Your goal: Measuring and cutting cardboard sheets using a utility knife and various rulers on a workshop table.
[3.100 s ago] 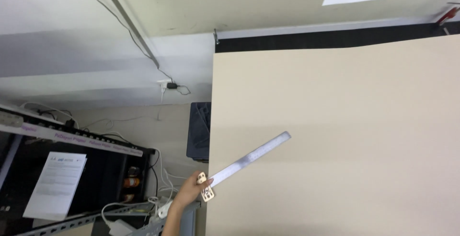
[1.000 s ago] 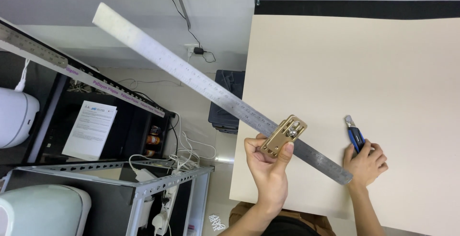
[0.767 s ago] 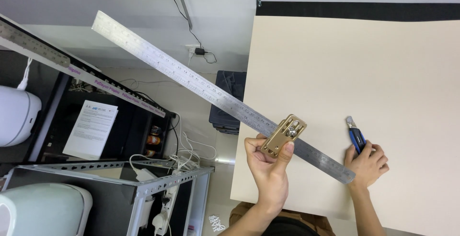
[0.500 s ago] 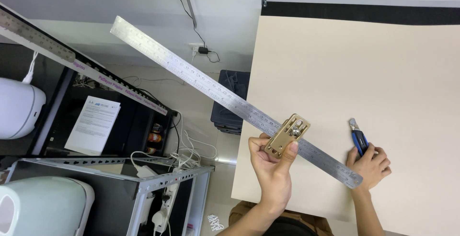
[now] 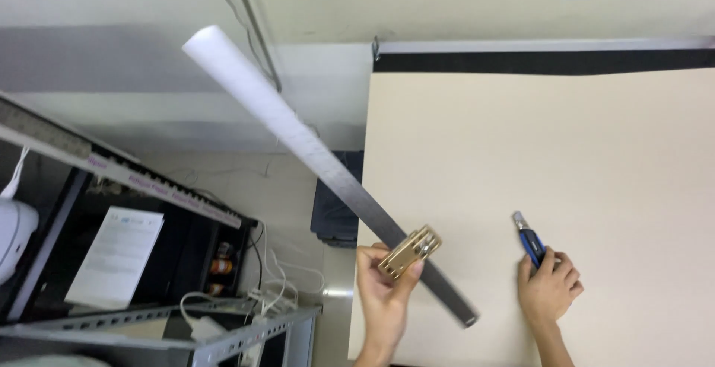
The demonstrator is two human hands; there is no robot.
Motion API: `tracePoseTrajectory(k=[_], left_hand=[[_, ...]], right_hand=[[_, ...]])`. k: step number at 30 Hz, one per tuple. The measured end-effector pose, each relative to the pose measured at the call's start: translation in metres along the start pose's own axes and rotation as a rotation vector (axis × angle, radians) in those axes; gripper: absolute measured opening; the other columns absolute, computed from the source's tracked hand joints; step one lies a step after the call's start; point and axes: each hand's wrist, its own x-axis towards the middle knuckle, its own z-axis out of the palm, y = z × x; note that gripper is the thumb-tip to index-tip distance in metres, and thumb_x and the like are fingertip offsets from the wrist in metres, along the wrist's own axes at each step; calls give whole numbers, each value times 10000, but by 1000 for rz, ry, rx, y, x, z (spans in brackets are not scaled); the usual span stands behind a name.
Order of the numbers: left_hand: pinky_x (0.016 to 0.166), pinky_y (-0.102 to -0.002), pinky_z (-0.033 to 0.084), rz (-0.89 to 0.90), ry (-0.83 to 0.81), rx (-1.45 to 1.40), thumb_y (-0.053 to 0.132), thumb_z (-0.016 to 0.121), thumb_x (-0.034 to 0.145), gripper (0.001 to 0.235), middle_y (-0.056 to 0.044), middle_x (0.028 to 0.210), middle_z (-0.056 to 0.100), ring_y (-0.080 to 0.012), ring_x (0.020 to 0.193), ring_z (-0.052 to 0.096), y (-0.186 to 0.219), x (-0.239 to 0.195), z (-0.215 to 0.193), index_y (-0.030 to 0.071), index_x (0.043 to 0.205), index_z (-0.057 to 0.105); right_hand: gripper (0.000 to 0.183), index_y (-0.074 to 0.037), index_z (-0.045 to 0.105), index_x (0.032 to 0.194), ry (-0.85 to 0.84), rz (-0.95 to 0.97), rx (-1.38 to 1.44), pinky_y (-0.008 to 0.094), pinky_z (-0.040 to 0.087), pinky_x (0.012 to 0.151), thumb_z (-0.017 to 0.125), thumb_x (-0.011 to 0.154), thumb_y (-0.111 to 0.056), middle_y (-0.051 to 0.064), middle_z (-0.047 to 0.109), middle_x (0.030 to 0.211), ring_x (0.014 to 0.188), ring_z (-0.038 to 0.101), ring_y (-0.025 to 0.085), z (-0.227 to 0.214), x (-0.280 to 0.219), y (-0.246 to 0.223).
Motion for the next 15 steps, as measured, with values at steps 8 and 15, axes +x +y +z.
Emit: tracePoseTrajectory(k=[8,15], left_hand=[[734,-259,466,-273,-363,277,171,758,884,201,-25,877,670,-124,802,607,-72,76,-113,103,955,582],[773,-283,432,-459,-625,707,176,572,986,53,3,874,633,-138,824,587,-143,212,-173,155,958,612]], right_hand=[[488,-148,658,1312,-69,89,27,475,431,931,585,926,-438,68,636,1302,1126,601,316,6,-2,0],[511,-167,619,1347,-168,159,122,503,403,979,569,924,-448,100,564,1356,1188,546,344,-7,4,-5]])
